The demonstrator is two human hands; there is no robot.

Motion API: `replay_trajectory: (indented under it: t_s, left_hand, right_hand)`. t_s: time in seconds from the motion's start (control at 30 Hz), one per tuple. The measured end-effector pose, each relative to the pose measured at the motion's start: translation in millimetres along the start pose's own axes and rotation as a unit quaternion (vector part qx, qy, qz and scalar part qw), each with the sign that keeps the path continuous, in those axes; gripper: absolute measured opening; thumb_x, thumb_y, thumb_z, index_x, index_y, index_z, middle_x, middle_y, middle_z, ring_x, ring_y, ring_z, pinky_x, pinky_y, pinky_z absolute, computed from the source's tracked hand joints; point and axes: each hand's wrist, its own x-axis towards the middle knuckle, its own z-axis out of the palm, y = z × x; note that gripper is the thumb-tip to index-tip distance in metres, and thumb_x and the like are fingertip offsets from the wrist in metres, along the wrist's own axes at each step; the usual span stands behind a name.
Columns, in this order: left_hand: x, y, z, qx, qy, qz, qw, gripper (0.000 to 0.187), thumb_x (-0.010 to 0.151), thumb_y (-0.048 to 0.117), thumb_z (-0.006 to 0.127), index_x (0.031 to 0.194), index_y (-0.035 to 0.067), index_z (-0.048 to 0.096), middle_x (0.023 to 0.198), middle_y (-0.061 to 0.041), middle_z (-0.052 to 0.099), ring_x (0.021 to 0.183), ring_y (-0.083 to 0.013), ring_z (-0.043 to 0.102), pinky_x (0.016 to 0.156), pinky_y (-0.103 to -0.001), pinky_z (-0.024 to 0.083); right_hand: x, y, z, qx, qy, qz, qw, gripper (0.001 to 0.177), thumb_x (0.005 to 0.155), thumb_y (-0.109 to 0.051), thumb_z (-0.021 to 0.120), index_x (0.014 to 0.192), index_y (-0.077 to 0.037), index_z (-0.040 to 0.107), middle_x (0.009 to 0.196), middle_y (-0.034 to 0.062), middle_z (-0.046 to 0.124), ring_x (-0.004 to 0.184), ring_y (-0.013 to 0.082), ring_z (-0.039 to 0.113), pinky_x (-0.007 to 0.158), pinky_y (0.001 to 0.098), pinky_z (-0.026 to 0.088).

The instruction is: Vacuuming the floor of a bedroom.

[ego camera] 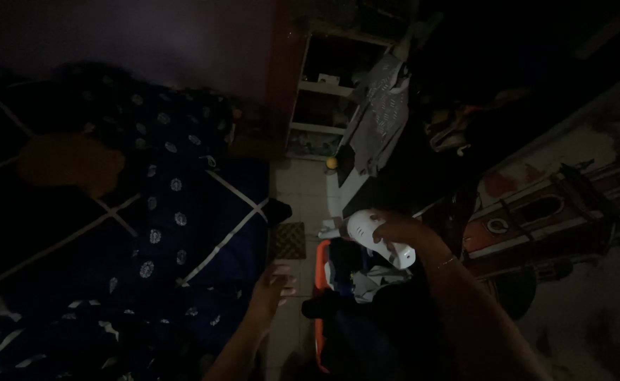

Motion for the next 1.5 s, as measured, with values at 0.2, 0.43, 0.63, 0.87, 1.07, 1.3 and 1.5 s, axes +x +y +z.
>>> replay_trajectory:
  t_s: [0.2,0.43,0.63,0.87,1.07,1.3,1.5]
  left_hand:
    - [-14.1,0.8,-28.2,0.008,0.032,0.004,0.999,0.051,0.096,0.032,0.055,0.144,0.013,0.054,0.130,-0.008,0.071,0.112,-0.0234,0.068,0.099,-0.040,0.051]
    - [-13.2,-11.4,-25.5,0.003,0.008,0.021,1.000,0.049,0.098,0.031,0.052,0.144,0.013,0.053,0.129,-0.008,0.070,0.113,-0.0219,0.068,0.101,-0.038,0.049]
    - [-11.2,-18.8,-25.2,0.008,-0.002,0.026,1.000,0.055,0.092,0.035,0.061,0.142,0.012,0.055,0.126,-0.010,0.073,0.109,-0.0224,0.069,0.095,-0.035,0.049]
    - [30.1,-82.2,-12.1,0.024,-0.023,0.041,0.999,0.052,0.092,0.027,0.060,0.141,0.012,0.054,0.125,-0.008,0.070,0.101,-0.0218,0.069,0.082,-0.035,0.052]
    - [45.6,-151.6,45.5,0.147,-0.057,-0.014,0.987,0.040,0.104,0.027,0.051,0.136,0.004,0.058,0.115,-0.011,0.072,0.090,-0.0217,0.070,0.073,-0.038,0.056]
    - [-63.0,-151.0,67.6,0.057,0.022,-0.101,0.993,0.055,0.095,0.011,0.054,0.150,0.012,0.045,0.119,-0.021,0.069,0.097,-0.0355,0.069,0.068,-0.046,0.061]
    - [-110.1,-224.4,54.3,0.144,0.016,-0.042,0.989,0.056,0.096,0.019,0.054,0.151,0.013,0.043,0.140,-0.020,0.056,0.106,-0.0381,0.070,0.076,-0.049,0.066]
  right_hand:
    - [-47.1,-43.3,8.2,-0.036,-0.068,0.009,0.997,0.096,0.076,0.002,0.063,0.160,-0.033,0.033,0.132,0.0135,0.062,0.064,0.0225,0.065,0.064,0.0394,0.058]
    - [-10.3,-10.4,24.0,-0.144,-0.099,-0.102,0.979,0.102,0.074,-0.002,0.072,0.162,-0.028,0.029,0.141,0.0180,0.063,0.084,0.0172,0.065,0.080,0.0380,0.056]
    - [-111.7,-61.6,59.0,-0.138,-0.085,-0.018,0.987,0.095,0.079,-0.006,0.064,0.164,-0.030,0.029,0.136,0.0200,0.067,0.072,0.0190,0.071,0.073,0.0358,0.061]
    - [-151.7,14.6,120.7,-0.022,-0.069,-0.037,0.997,0.097,0.077,-0.005,0.063,0.163,-0.025,0.023,0.146,0.0110,0.057,0.067,0.0232,0.070,0.062,0.0379,0.059]
    - [-150.3,86.6,199.6,0.024,-0.030,-0.145,0.989,0.090,0.082,-0.016,0.069,0.162,-0.015,0.028,0.148,0.0167,0.057,0.117,0.0269,0.067,0.094,0.0350,0.055]
    - [-168.1,120.9,307.4,0.113,0.005,-0.032,0.993,0.103,0.085,-0.020,0.071,0.167,-0.020,0.009,0.161,0.0161,0.042,0.134,0.0304,0.053,0.104,0.0352,0.047]
    - [-281.0,79.9,333.0,0.255,-0.007,0.052,0.965,0.101,0.086,-0.004,0.061,0.164,-0.026,0.002,0.166,0.0071,0.033,0.092,0.0322,0.077,0.060,0.0377,0.058]
